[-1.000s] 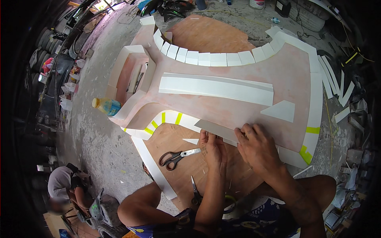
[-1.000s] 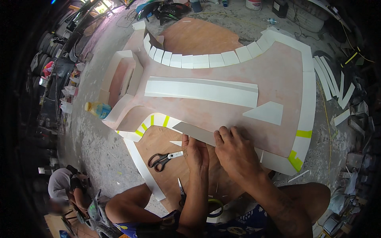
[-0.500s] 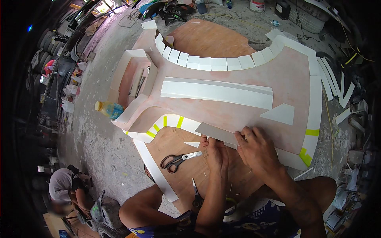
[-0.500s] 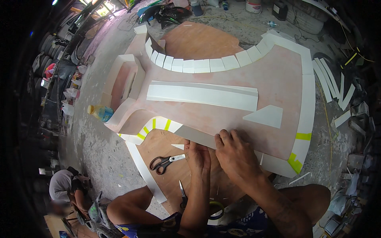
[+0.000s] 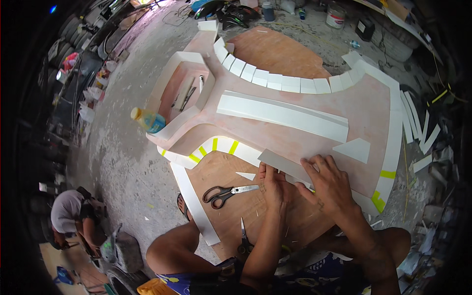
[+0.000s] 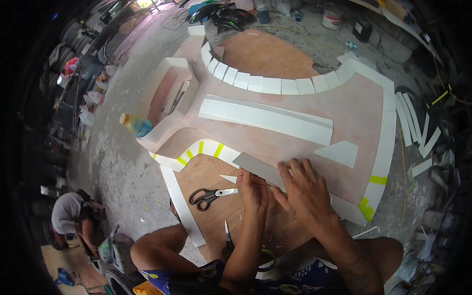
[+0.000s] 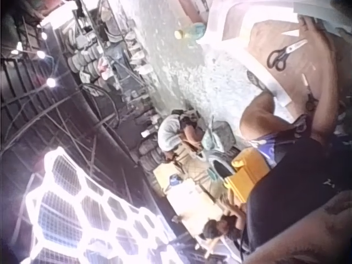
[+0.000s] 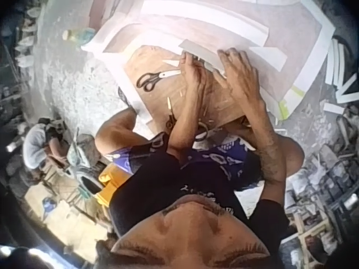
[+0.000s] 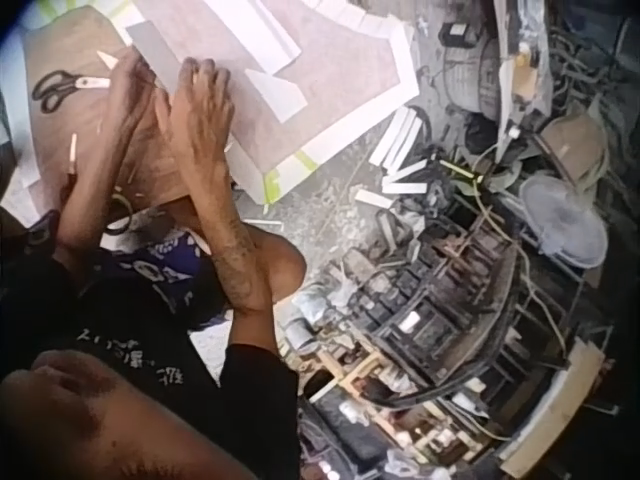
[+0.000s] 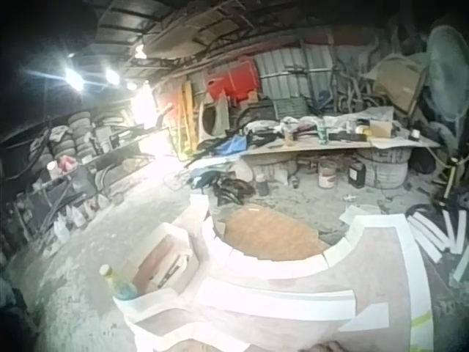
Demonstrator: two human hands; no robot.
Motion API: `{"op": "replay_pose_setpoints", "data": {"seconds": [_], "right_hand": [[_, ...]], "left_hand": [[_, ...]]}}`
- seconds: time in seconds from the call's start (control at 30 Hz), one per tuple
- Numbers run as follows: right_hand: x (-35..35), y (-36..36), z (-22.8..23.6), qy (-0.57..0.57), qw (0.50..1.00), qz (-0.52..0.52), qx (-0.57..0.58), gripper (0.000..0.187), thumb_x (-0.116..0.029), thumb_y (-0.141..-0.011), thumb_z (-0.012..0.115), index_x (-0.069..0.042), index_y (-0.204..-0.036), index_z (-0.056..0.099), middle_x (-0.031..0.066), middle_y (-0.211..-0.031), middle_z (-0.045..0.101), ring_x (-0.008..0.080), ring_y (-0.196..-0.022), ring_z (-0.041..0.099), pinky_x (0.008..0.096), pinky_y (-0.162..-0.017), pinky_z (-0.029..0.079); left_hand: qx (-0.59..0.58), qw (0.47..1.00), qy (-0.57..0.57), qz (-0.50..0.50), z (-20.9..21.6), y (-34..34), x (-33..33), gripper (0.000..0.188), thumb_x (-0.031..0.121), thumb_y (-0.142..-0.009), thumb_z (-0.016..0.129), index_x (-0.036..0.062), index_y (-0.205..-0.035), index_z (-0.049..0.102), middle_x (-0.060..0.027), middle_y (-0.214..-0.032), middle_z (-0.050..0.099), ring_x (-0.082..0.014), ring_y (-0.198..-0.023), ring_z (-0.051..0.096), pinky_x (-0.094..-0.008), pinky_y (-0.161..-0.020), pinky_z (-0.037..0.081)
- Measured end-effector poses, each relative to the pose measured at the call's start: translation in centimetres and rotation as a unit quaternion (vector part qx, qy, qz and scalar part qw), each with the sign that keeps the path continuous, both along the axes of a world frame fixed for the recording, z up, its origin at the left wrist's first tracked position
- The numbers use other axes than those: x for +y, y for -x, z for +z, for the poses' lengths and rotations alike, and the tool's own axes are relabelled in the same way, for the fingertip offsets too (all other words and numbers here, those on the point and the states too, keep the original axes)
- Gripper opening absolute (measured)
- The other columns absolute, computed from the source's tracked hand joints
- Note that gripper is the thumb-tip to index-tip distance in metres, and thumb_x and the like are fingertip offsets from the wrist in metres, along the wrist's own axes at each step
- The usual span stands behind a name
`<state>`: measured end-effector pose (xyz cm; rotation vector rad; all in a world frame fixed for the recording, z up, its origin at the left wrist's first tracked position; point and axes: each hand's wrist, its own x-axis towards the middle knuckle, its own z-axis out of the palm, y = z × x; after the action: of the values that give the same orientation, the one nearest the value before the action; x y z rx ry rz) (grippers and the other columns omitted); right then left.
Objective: Assemble small plastic or foam parts to form a mold or prototype structure.
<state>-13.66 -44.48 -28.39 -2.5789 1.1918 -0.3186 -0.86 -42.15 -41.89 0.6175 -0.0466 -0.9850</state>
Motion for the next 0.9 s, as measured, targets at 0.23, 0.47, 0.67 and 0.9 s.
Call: {"op": "replay_pose_setpoints", "data": {"seconds": [0.23, 0.47, 0.67, 0.9], "right_hand": [[-2.2, -6.1, -1.0, -0.001, 0.995, 0.080, -0.062, 0.050, -0.023, -0.081, 0.069, 0.003, -0.123, 0.060, 0.0139, -0.113, 0.057, 0.0320, -0.108, 0.051, 0.0432, -0.095, 0.042], [-1.4, -7.8, -0.7, -0.006, 0.998, 0.059, -0.021, 0.045, -0.013, -0.082, 0.064, 0.005, -0.123, 0.061, 0.0149, -0.113, 0.056, 0.0319, -0.105, 0.051, 0.0437, -0.091, 0.042], [-1.2, -8.2, -0.8, -0.013, 0.999, 0.043, 0.007, 0.047, -0.010, -0.082, 0.062, 0.004, -0.127, 0.060, 0.0144, -0.114, 0.055, 0.0324, -0.106, 0.051, 0.0440, -0.093, 0.042], [-0.5, -9.0, -1.0, -0.011, 0.999, 0.024, 0.018, 0.050, -0.005, -0.081, 0.061, 0.002, -0.130, 0.058, 0.0147, -0.118, 0.054, 0.0329, -0.107, 0.051, 0.0439, -0.096, 0.042]], "left_hand": [[0.038, 0.999, -0.018, -0.022, 0.2, -0.7, -0.4, 0.014, 0.013, -0.099, 0.061, 0.0015, -0.106, 0.063, -0.0052, -0.099, 0.067, -0.0121, -0.092, 0.063, -0.0269, -0.085, 0.051], [0.058, 0.997, -0.038, -0.018, 0.3, -1.2, 0.1, 0.018, 0.010, -0.097, 0.063, -0.0016, -0.111, 0.064, -0.0058, -0.098, 0.068, -0.0090, -0.085, 0.062, -0.0212, -0.077, 0.049], [0.132, 0.989, -0.019, -0.061, 0.3, -1.2, -0.1, 0.017, 0.007, -0.096, 0.064, -0.0017, -0.110, 0.064, -0.0048, -0.098, 0.068, -0.0085, -0.085, 0.062, -0.0212, -0.077, 0.049], [0.142, 0.988, -0.003, -0.058, 0.1, -1.8, 0.3, 0.014, 0.006, -0.096, 0.064, -0.0006, -0.108, 0.065, -0.0041, -0.097, 0.068, -0.0077, -0.085, 0.062, -0.0201, -0.074, 0.050]]}}
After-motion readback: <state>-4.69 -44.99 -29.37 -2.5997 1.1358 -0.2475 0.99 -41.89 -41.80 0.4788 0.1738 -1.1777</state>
